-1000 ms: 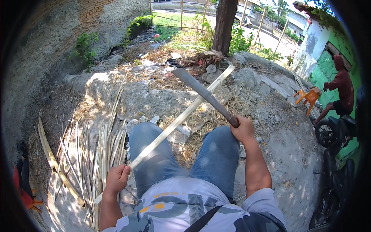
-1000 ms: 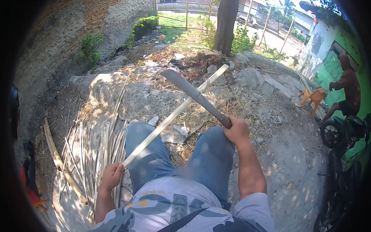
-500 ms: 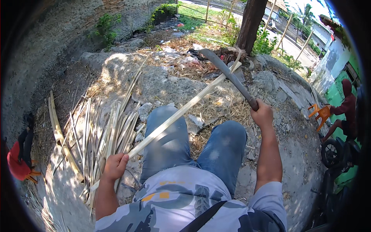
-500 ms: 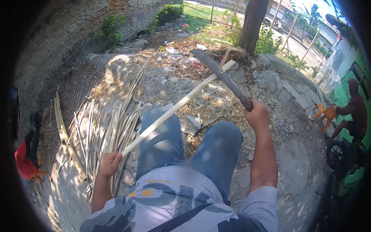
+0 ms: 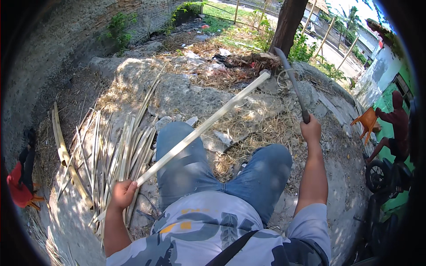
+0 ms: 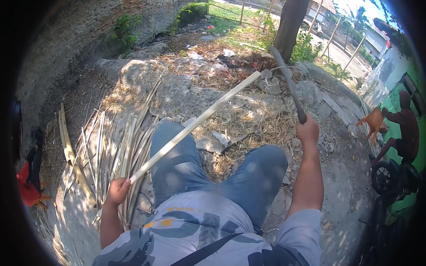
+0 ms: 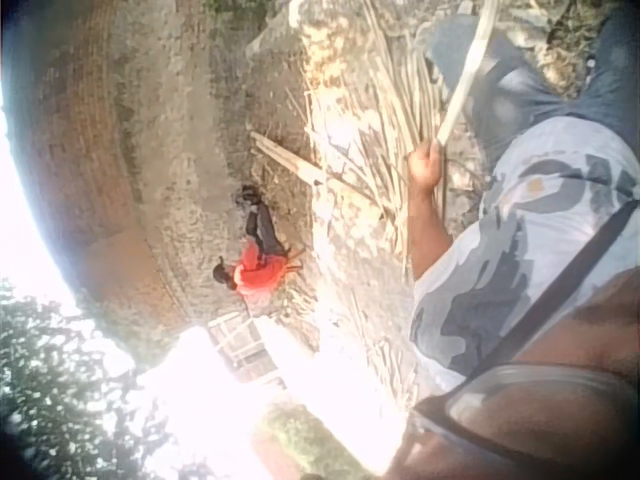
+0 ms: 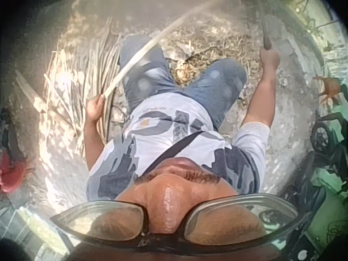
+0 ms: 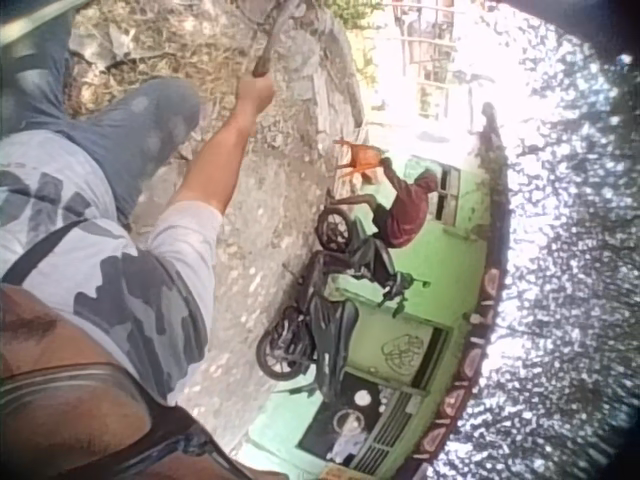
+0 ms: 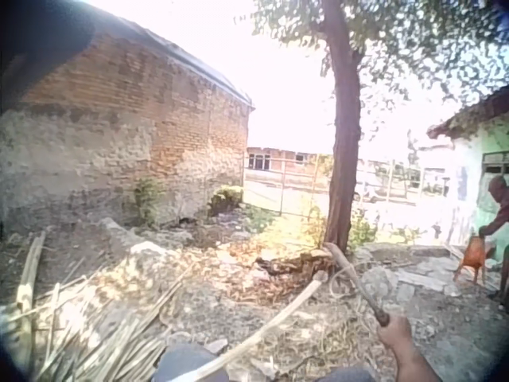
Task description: The person scrapes and trims bamboo strips with a machete while holding the strips in one hand.
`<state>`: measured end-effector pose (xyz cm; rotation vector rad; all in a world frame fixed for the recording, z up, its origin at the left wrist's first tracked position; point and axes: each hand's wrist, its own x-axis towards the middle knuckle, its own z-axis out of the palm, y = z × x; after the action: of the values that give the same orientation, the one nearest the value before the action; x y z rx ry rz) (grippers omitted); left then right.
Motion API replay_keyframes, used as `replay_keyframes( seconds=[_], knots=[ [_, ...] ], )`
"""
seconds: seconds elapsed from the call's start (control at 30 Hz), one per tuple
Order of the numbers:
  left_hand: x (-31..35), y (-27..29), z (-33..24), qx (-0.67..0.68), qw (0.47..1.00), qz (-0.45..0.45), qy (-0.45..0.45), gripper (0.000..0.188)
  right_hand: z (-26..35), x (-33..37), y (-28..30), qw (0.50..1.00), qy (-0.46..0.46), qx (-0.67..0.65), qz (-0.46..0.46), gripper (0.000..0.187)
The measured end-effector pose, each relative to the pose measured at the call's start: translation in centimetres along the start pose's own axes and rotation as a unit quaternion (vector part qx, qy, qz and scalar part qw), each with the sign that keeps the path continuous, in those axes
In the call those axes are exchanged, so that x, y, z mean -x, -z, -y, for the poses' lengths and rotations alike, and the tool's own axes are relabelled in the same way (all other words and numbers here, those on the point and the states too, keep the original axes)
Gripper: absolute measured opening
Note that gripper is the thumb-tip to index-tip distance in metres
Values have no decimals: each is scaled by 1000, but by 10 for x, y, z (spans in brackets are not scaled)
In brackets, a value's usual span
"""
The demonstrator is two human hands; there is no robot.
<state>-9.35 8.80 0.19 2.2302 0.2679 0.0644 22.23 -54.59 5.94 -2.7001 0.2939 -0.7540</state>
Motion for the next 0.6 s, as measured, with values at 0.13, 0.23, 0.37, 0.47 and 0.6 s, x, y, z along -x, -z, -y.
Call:
replay_keyframes(
  seconds=[0.13, 0.23, 0.37, 0.47, 0.6],
  knots=[
    [11, -1, 17, 16, 999, -42, 27, 40, -89, -7, -23, 915, -255, -302, -81, 24],
    [-2, -12, 15, 12, 998, -34, 51, 39, -67, 24, -11, 845, -247, -455, -132, 23],
    [-32, -22, -4, 5, 997, -44, 65, 45, 4, 75, 51, 789, -109, -591, -131, 44],
    [-71, -25, -31, -47, 999, -12, 12, 47, 41, 114, 123, 774, 26, -617, -139, 99],
    [-83, -38, -56, -60, 997, 28, 47, 45, 86, 149, 190, 714, 195, -668, -75, 70]
  ],
)
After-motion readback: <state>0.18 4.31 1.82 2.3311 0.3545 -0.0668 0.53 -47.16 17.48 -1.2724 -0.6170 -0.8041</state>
